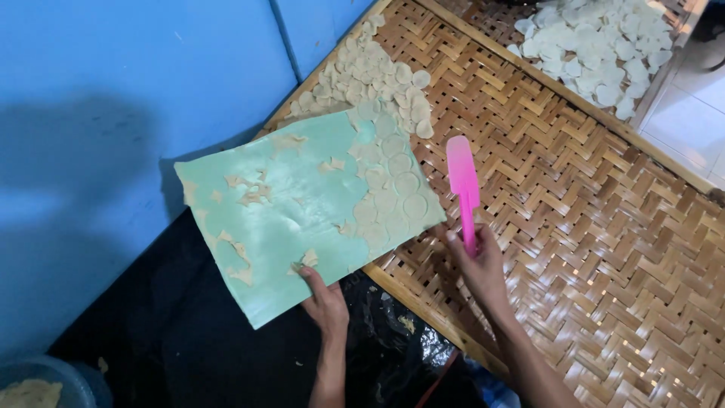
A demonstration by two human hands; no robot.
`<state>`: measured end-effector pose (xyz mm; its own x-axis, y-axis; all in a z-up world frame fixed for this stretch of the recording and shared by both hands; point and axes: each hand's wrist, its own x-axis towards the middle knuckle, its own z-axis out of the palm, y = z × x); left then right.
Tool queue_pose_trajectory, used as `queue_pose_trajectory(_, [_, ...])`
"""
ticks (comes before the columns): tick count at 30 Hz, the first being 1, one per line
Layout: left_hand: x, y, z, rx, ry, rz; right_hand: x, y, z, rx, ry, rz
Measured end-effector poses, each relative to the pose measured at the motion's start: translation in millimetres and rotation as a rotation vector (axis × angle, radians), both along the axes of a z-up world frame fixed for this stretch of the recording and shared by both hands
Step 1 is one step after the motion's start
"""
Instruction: Using a pink spatula to scrape round food items from a plastic sheet onto a woven drying tray.
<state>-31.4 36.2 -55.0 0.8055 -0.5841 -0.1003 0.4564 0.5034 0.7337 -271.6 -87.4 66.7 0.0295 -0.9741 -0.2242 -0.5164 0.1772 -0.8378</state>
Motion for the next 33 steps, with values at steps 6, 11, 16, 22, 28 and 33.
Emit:
queue_pose_trajectory(6, [-51.1,-10.5,80.2,0.020,-0.005,0.094,100.1,63.1,44.6,-0.118,-0.683,0.119])
queue_pose_trajectory(11, [-65.0,-12.0,80.6,0.116,-0.088,0.048,128.8,68.2,56.6,0.243,-0.774,-0.152])
queue_pose_trajectory(16, [-40.7,-0.2,61.2,0.405,-0.638,-0.033,117.0,45.0,32.4,0.209,-0.881,-0.011])
queue_pose_trajectory(22, [41.9,19.0,52.2,0.511,-1.316,-0.340,73.5,-18.3,22.3,0.189,-0.713,-0.025])
queue_pose_trajectory(28, [79.0,17.0,62.7,0.548,-1.165,-0.076,54.5,-42.6,32.9,0.301,-0.896,0.068])
queue_pose_trajectory(33, [106.0,36.0,124.1,0.474,-0.432,0.476,51.8,-44.6,39.0,0.339,-0.686,0.063])
